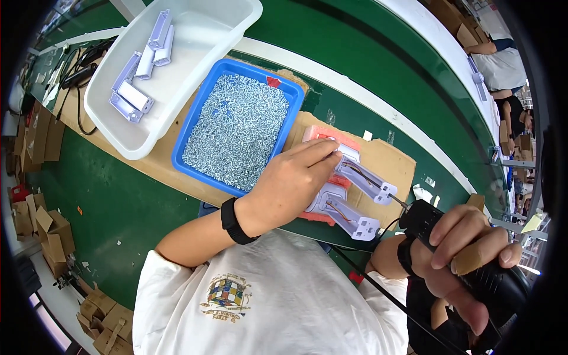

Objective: The person assembles handheld fans by picking up screws from a tray, placing them into the plastic housing, and driving them in with a power screwdriver. Once the handle is secured, the person fits a motor component onto the assembly and places the finished unit on the conveyor belt.

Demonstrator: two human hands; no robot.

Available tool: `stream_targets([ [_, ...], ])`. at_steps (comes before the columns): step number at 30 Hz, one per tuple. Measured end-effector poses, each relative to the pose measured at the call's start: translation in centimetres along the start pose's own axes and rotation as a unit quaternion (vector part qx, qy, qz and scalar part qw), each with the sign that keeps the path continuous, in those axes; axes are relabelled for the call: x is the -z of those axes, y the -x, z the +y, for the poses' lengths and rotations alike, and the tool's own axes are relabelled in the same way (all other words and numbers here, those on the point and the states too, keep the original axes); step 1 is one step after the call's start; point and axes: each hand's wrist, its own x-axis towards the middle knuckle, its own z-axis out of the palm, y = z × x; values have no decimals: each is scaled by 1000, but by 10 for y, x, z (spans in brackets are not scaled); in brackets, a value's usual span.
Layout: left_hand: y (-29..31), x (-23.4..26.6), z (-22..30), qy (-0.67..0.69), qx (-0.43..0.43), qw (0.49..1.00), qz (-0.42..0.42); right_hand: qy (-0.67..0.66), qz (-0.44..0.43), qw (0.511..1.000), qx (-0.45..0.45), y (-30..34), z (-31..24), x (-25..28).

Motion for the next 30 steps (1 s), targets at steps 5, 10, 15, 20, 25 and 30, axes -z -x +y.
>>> stream_targets([
  [5, 5, -3, 9, -24, 8, 1000, -12, -31, 48, 998, 28, 3, 4, -8],
  [10, 10, 2, 13, -49, 13, 999, 1, -46, 63, 994, 75, 7, -21, -6],
  [15, 1, 70, 65, -64, 29, 997, 29, -67, 48, 989, 125, 12, -41, 17],
  [20, -95, 180, 41, -80, 128, 989, 7, -59, 111, 981, 148, 12, -42, 26],
  [25, -248, 210, -107, -311, 141, 939, 41, -106, 158, 972, 141, 5, -37, 23],
  [30, -345, 171, -273, -460, 210, 861, -59, -129, 160, 972, 117, 2, -31, 28],
])
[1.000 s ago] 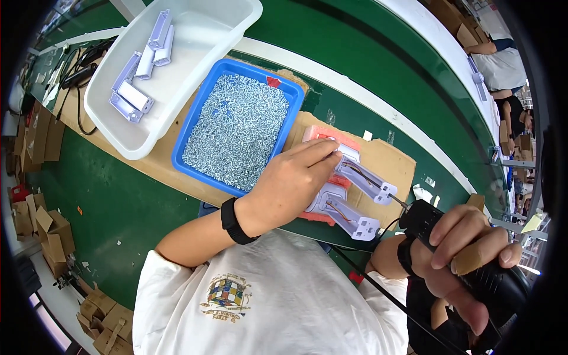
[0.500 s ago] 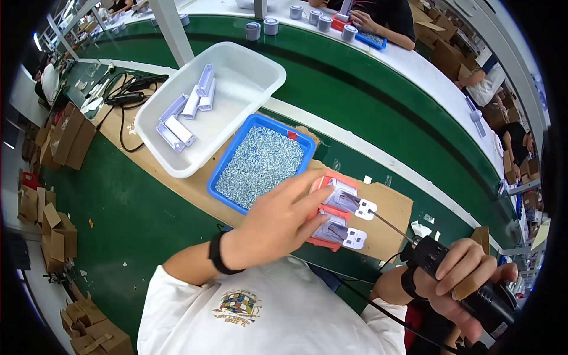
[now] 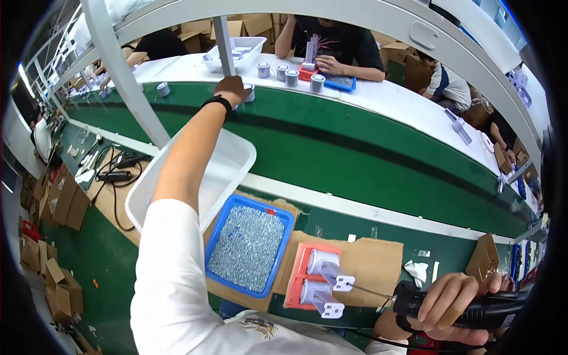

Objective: The person assembles handheld fans by picking up screws from a tray, placing them into the plastic housing, and driving them in with a power screwdriver. Once the handle is secured, the person fits a motor component onto the assembly and places the finished unit on the conveyor belt.

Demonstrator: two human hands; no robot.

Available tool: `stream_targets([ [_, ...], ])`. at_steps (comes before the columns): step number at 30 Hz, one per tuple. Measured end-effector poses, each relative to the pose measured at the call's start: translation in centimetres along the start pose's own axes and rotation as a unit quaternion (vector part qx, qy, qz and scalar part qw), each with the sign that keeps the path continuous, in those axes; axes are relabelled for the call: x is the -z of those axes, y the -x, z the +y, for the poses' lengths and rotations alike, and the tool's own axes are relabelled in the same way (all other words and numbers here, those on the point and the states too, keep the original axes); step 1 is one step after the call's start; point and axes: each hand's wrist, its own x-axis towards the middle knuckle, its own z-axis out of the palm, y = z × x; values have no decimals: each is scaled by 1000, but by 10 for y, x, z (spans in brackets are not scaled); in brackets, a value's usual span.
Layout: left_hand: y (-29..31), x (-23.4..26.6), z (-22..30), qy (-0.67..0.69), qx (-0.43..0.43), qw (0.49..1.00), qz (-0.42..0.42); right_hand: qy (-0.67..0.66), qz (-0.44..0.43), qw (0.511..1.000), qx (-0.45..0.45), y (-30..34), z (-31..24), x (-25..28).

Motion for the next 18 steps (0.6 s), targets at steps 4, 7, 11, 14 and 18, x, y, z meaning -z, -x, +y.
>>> stream_targets([
  [4, -50, -74, -13, -24, 53, 998, 36, 3, 26, 999, -25, -9, 8, 5],
  [7, -69, -104, 0, 10, 49, 998, 37, -61, -76, 981, -167, -22, 10, 15],
  [11, -88, -125, -26, 35, 15, 999, 6, -62, -84, 974, -203, -27, 11, 23],
  [14, -97, -130, -23, 45, -21, 999, -24, -32, 28, 992, -123, -17, 24, 18],
  [18, -76, -87, 1, 36, -94, 994, -41, -23, 75, 992, -94, -16, 33, 25],
])
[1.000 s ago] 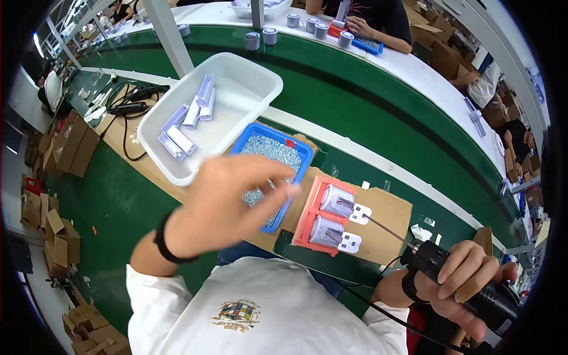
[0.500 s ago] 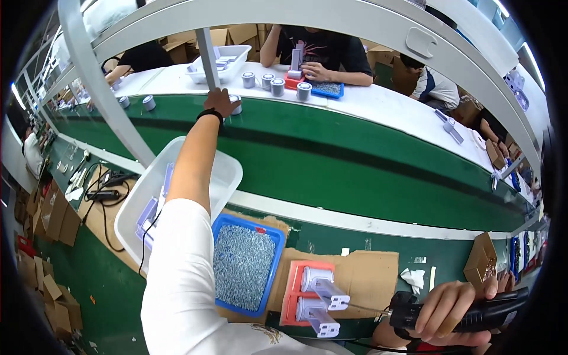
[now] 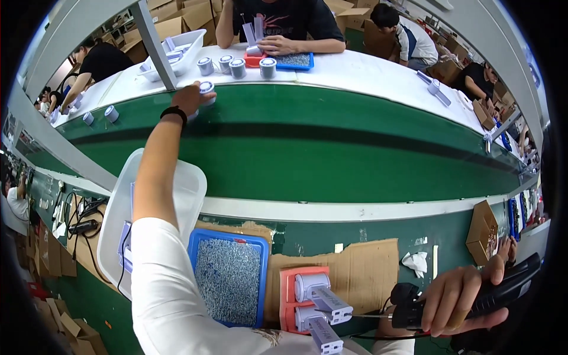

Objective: The person assembles handheld fans by picking up screws from a tray, placing them into the plastic housing, and driving them in with a power screwdriver. Once the handle is secured, the person fits a motor component onto the assembly and places the finished unit on the conveyor belt.

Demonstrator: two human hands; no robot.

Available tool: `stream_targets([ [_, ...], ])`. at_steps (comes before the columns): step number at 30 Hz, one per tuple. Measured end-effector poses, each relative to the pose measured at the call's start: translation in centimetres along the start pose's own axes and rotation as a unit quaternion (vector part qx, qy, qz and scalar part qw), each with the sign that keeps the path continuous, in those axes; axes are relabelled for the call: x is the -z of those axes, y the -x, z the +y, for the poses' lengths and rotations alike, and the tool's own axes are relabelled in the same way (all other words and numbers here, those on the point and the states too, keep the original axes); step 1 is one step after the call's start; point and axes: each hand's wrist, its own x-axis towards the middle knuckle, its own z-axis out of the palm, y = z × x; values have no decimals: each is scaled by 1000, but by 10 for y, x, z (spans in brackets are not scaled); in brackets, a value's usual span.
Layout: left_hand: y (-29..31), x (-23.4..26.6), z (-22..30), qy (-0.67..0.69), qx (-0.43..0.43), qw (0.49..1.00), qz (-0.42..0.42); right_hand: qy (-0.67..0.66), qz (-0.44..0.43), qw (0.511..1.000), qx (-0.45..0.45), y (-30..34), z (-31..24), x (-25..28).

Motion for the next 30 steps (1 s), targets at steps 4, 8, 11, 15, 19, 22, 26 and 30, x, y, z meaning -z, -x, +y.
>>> stream_targets([
  [4, 76, 57, 104, 50, -198, 978, 38, 16, -10, 1000, -19, -3, -6, -3],
  [8, 186, 77, 209, 45, -363, 930, 44, 31, -13, 999, -9, 1, -6, -7],
  [11, 254, 63, 259, 60, -434, 898, 45, 33, -18, 999, -6, 3, -6, -14],
  [15, 299, 32, 278, 50, -419, 907, 4, 34, -33, 999, -4, 7, -7, -21],
  [19, 320, 17, 265, 64, -390, 915, 81, 28, -42, 999, 8, 15, -11, -29],
  [22, 331, 50, 253, 122, -398, 863, 288, 18, -39, 999, 15, 21, -19, -28],
  [26, 395, 92, 200, 62, -211, 974, -51, 18, -29, 999, 27, 27, -26, -27],
  [30, 461, 70, 166, 33, -171, 980, -96, 49, 7, 997, 53, 36, -34, -20],
])
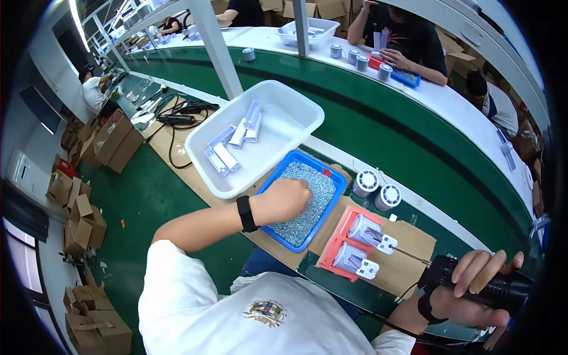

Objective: The person assembles handheld fans by picking up screws from a tray, placing them into the plastic housing, and driving them in with a power screwdriver. Once the handle is secured, the person fits a motor component onto the assembly and places the finished unit on the conveyor belt.

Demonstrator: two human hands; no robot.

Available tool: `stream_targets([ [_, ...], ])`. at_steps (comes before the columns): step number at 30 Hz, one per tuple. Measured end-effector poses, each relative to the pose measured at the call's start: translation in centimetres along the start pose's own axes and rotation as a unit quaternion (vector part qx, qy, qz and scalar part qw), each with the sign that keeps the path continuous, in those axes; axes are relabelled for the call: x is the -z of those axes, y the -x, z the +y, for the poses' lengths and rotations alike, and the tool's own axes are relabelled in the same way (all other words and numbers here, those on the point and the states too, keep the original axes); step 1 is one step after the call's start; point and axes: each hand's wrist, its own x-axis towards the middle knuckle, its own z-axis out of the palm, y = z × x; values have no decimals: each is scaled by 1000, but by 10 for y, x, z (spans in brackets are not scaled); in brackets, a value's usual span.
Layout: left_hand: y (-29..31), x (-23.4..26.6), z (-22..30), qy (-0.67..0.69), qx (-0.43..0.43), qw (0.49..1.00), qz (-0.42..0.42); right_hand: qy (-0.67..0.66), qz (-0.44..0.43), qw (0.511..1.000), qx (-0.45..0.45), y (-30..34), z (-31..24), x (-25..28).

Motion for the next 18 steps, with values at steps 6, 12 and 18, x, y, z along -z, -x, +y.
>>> stream_targets([
  [6, 14, -15, -13, 136, 15, 984, 113, 27, 20, 999, 14, 1, 0, -5],
  [12, 22, -12, -7, 88, 73, 984, 137, 1, -65, 998, -7, -11, -2, 5],
  [18, 27, 14, 40, 481, 95, 865, 109, 3, -123, 992, -20, -14, -13, 15],
])
